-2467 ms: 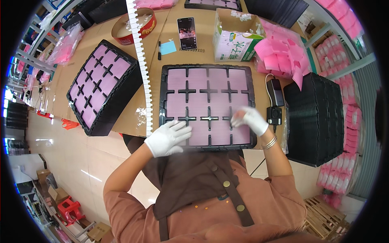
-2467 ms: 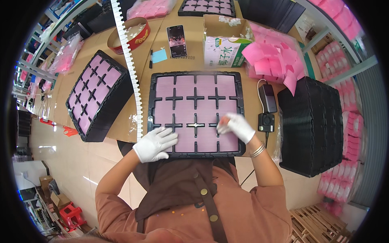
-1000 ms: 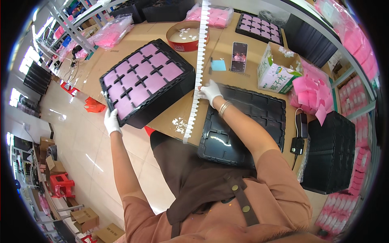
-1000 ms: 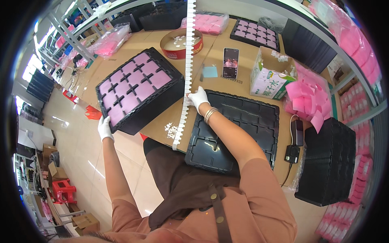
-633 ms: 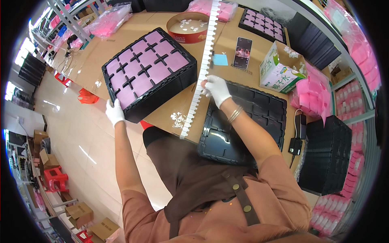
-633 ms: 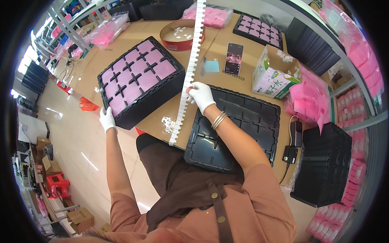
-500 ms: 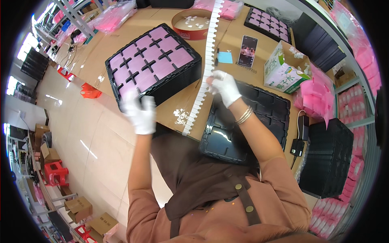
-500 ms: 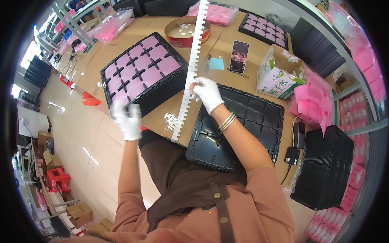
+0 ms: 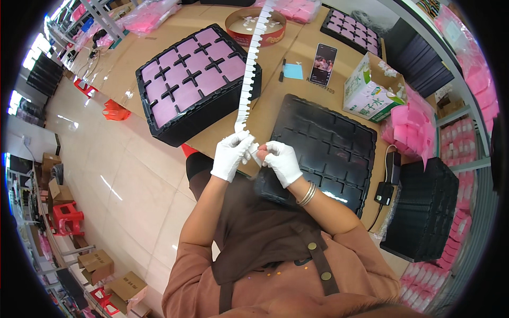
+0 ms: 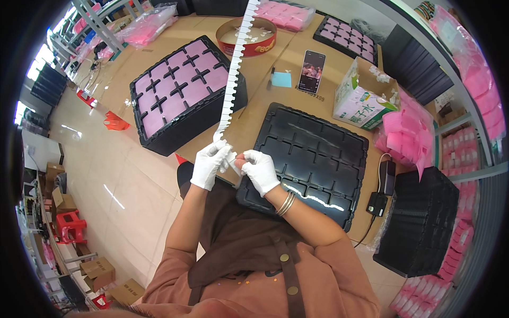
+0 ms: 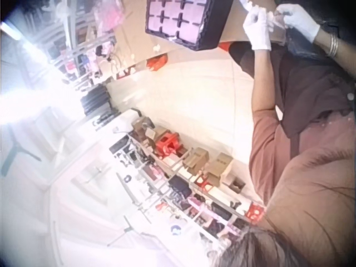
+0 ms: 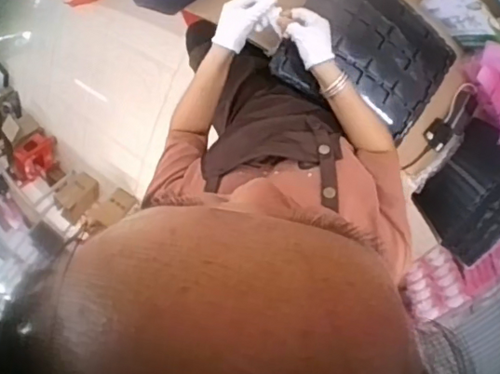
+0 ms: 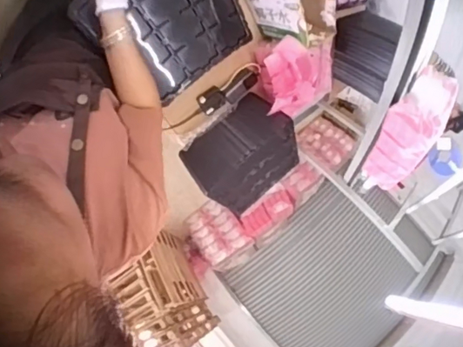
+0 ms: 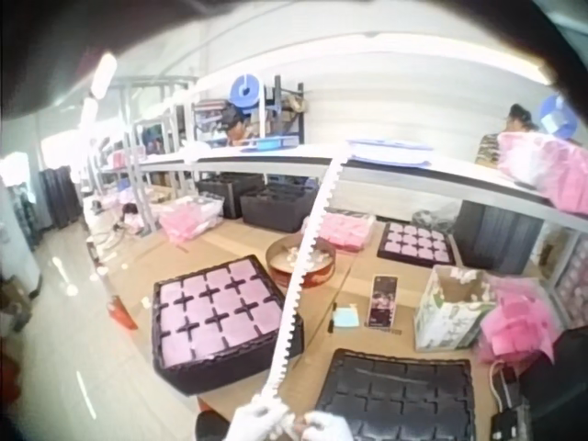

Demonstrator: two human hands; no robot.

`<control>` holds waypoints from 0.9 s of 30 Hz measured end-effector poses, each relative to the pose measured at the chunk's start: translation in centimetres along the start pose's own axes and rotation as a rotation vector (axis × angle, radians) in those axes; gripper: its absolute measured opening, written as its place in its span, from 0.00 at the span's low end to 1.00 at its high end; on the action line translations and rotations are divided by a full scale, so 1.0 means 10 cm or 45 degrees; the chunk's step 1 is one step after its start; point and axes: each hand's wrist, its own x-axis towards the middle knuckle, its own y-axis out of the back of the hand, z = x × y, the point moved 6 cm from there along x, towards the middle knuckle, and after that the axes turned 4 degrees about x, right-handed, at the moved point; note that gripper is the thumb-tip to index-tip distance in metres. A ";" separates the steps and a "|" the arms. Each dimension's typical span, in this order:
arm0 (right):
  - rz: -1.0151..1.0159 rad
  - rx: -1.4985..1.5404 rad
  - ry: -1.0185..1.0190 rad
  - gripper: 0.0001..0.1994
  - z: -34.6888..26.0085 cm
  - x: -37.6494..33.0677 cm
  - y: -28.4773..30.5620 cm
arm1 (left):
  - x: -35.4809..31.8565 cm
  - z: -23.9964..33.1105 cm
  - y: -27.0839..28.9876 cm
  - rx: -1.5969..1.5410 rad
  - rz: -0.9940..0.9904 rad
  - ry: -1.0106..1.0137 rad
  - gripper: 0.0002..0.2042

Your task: The person assembles black trays by placing pink foam inserts into them and securing the inserts with adhesive strips.

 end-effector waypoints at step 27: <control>1.161 -1.209 0.349 0.28 -1.19 1.42 1.99 | 0.04 -0.24 0.15 -0.030 0.324 -0.116 0.12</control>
